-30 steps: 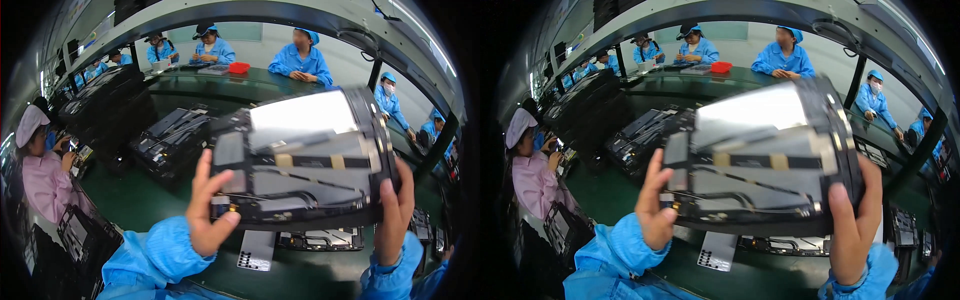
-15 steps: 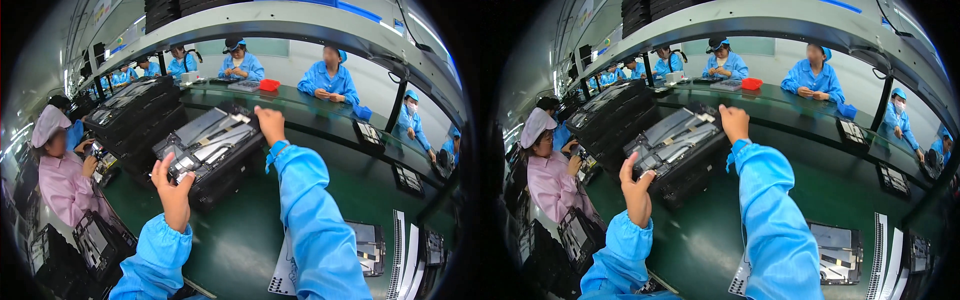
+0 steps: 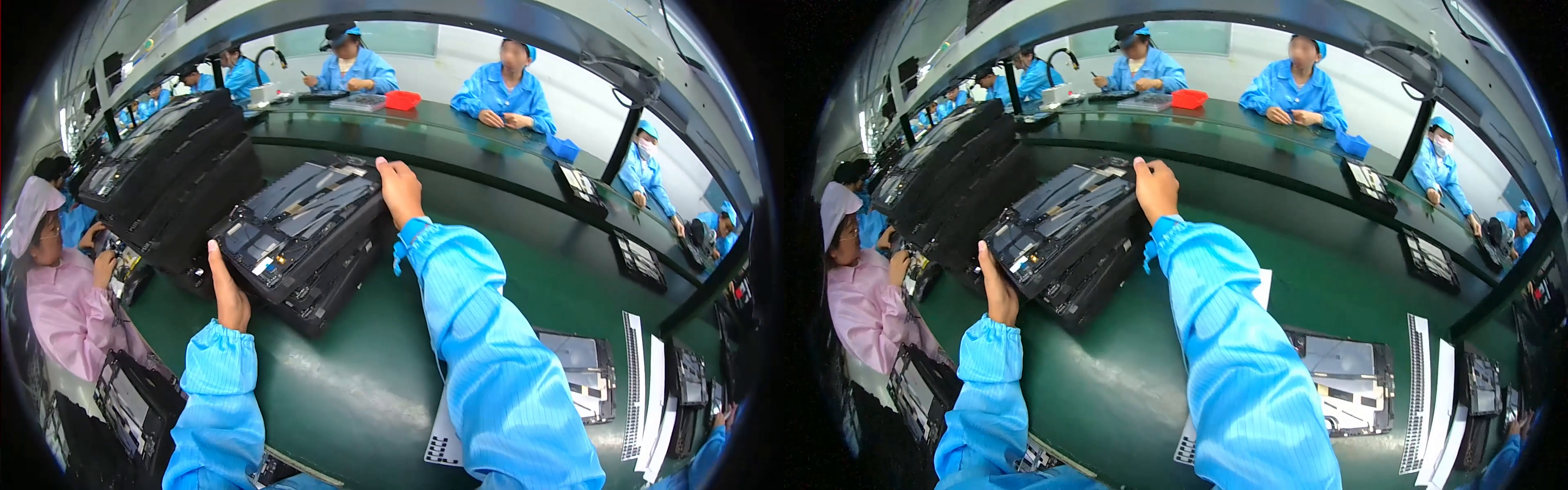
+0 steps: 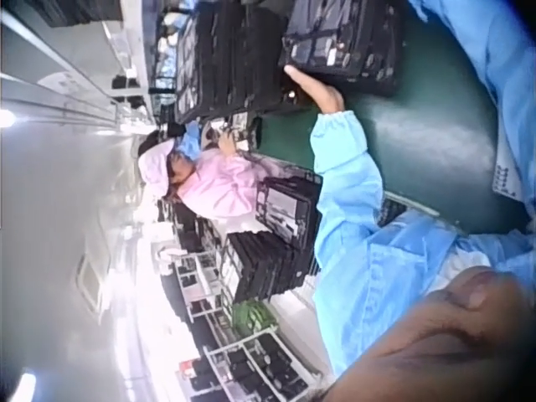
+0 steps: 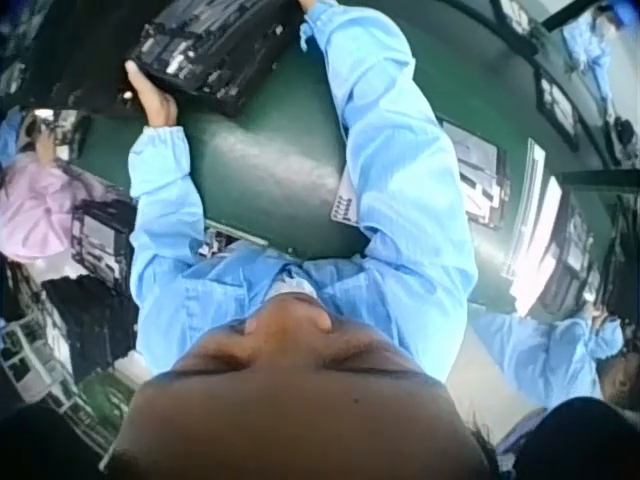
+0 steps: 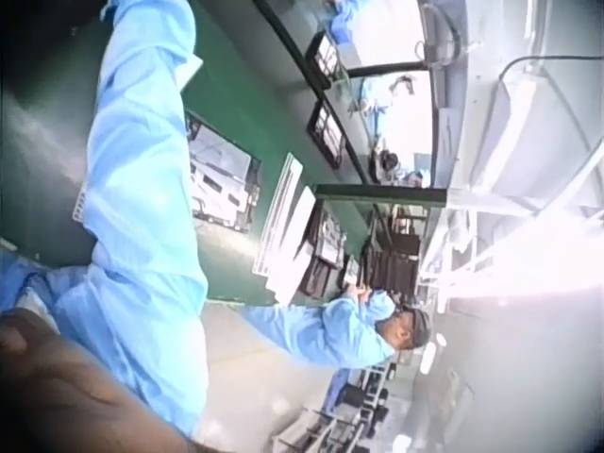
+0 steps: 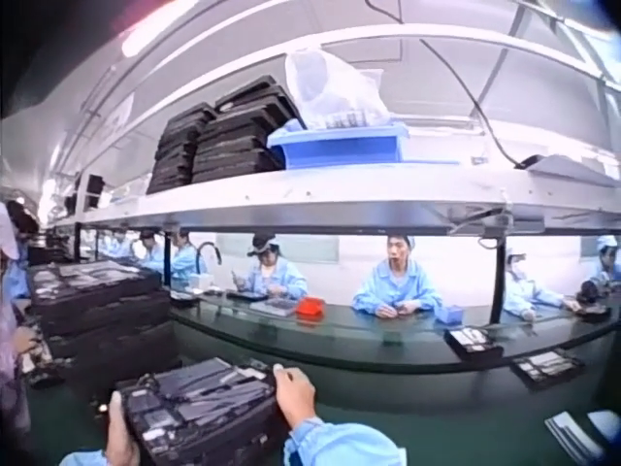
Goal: The person assembles tablet housing components by applying adhesive strips to them with tweezers.
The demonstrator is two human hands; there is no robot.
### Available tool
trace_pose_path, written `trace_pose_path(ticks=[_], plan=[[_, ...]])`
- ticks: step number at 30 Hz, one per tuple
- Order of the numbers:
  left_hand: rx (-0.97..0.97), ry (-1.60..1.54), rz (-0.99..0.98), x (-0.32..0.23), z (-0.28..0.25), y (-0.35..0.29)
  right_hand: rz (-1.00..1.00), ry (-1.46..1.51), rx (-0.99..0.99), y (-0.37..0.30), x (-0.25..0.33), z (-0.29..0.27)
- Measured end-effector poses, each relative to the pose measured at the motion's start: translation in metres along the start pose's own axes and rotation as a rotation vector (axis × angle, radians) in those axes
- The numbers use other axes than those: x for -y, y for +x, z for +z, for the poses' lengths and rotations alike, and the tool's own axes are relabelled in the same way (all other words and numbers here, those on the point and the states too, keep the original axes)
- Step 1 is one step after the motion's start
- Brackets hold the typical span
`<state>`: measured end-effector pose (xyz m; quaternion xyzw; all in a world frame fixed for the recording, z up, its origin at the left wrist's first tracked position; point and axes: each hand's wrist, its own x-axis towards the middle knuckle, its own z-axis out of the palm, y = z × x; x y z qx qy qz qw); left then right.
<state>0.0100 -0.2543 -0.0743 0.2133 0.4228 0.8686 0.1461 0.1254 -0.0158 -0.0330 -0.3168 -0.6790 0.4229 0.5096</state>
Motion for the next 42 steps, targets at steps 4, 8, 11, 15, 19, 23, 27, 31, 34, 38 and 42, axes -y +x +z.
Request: trace_pose_path(ticks=[4, 8, 11, 15, 19, 23, 27, 31, 34, 38, 42], plan=[[0.026, 0.099, 0.106, 0.007, -0.011, 0.005, -0.019, -0.288, 0.118, 0.011, 0.008, -0.016], [0.017, 0.037, 0.248, -0.016, 0.011, 0.012, -0.318, -0.607, 0.187, 0.019, 0.073, -0.087], [0.128, 0.303, 0.276, -0.028, 0.013, 0.015, -0.399, -0.664, 0.536, -0.021, 0.145, -0.163], [0.187, 0.418, 0.328, -0.025, -0.02, 0.034, -0.421, -0.827, 0.541, -0.15, 0.169, -0.24], [0.012, 0.794, 0.631, -0.071, -0.033, 0.031, -0.173, -0.873, 0.969, -0.268, 0.194, -0.278], [0.452, 0.585, 0.706, -0.042, 0.082, -0.118, -0.101, -0.676, 0.367, -0.332, 0.122, -0.25], [1.583, 0.749, 0.668, -0.015, 0.099, -0.191, -0.209, -0.778, 0.303, -0.332, 0.089, -0.216], [1.756, 0.822, 0.528, -0.003, 0.091, -0.2, -0.233, -0.832, 0.333, -0.342, 0.084, -0.206], [1.756, 0.845, 0.53, -0.002, 0.093, -0.199, -0.18, -0.757, 0.322, -0.343, 0.081, -0.205], [1.779, 0.851, 0.504, -0.001, 0.097, -0.197, -0.199, -0.569, 0.282, -0.338, 0.082, -0.204], [1.784, 0.895, 0.497, -0.006, 0.095, -0.196, -0.109, -0.333, 0.249, -0.327, 0.087, -0.219]])
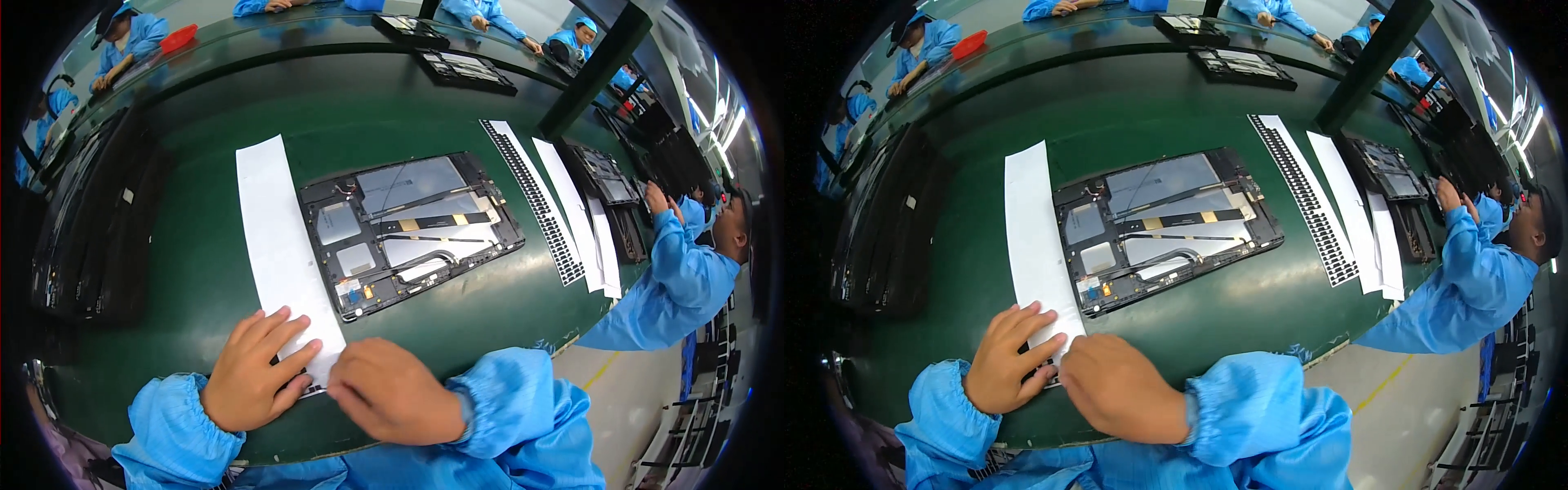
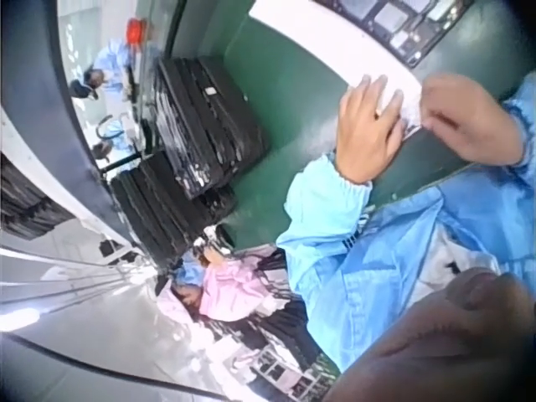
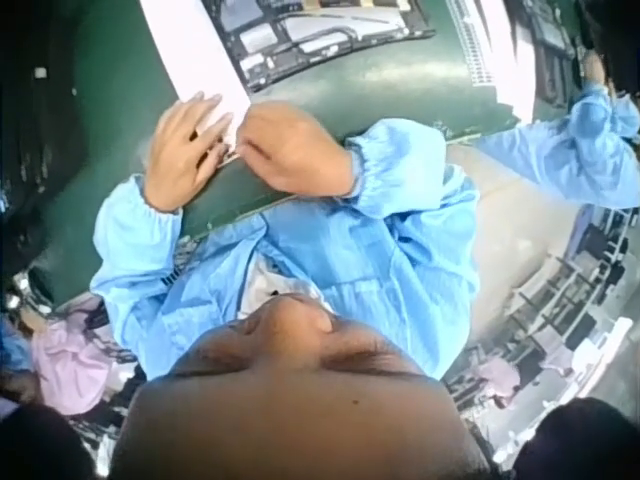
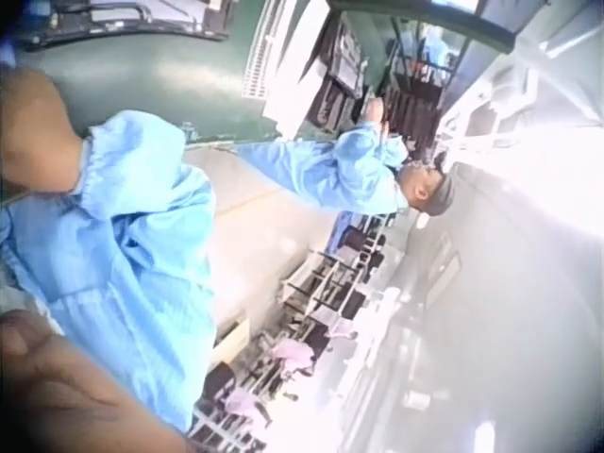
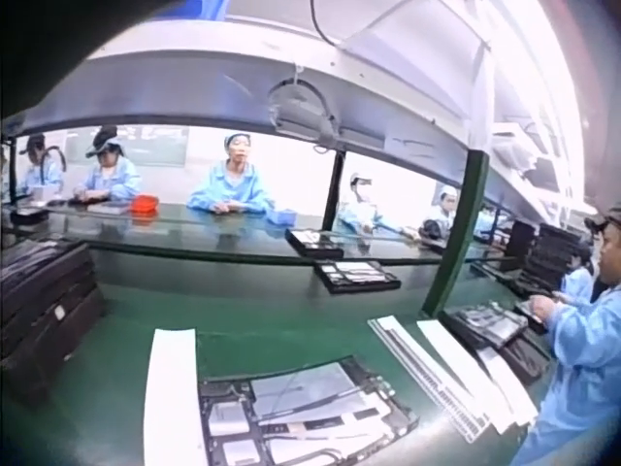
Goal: The person assembles tablet housing components by applying adhesive strips to them with tweezers.
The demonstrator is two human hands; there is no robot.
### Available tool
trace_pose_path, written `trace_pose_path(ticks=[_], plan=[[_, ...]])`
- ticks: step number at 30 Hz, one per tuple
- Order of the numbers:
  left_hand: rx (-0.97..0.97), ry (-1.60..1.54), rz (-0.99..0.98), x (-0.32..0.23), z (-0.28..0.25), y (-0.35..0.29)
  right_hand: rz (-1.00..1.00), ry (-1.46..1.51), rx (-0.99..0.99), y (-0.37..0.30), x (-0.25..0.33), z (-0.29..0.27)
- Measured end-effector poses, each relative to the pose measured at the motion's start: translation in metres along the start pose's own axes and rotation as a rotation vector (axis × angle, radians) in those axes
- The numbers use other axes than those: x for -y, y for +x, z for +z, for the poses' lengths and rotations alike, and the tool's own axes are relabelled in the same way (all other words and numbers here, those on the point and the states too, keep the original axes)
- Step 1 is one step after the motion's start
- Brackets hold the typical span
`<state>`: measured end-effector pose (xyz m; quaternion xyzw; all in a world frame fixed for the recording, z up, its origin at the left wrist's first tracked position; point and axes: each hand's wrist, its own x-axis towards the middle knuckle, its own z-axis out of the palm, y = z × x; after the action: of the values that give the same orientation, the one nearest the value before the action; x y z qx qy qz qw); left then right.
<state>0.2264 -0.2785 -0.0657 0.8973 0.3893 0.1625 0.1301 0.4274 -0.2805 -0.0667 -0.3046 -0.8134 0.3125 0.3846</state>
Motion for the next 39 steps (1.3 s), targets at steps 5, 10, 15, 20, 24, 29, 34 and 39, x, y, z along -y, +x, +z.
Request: trace_pose_path(ticks=[5, 10, 15, 20, 24, 29, 34, 39], plan=[[0.044, 0.002, -0.03, 0.002, 0.003, 0.008, 0.222, 0.078, 0.025, -0.002, -0.016, -0.058], [0.019, -0.031, -0.018, 0.0, 0.003, 0.017, 0.14, -0.231, 0.134, -0.003, -0.001, -0.042], [-0.022, -0.014, 0.011, -0.001, 0.006, 0.017, 0.04, -0.387, 0.194, -0.012, -0.005, -0.015], [-0.053, 0.02, 0.002, -0.003, 0.007, 0.006, -0.045, -0.379, 0.147, -0.014, -0.009, 0.004], [-0.019, -0.031, 0.017, 0.0, 0.004, 0.006, -0.087, -0.148, 0.037, -0.011, -0.004, 0.007], [0.041, -0.023, -0.022, -0.009, 0.002, 0.005, -0.044, 0.104, 0.04, -0.011, -0.004, -0.003], [0.086, -0.05, -0.052, -0.008, -0.001, 0.013, 0.212, 0.488, 0.184, -0.016, -0.009, -0.052], [0.023, -0.025, 0.011, -0.016, -0.009, 0.03, 0.388, 0.2, -0.125, -0.027, -0.043, -0.131]])
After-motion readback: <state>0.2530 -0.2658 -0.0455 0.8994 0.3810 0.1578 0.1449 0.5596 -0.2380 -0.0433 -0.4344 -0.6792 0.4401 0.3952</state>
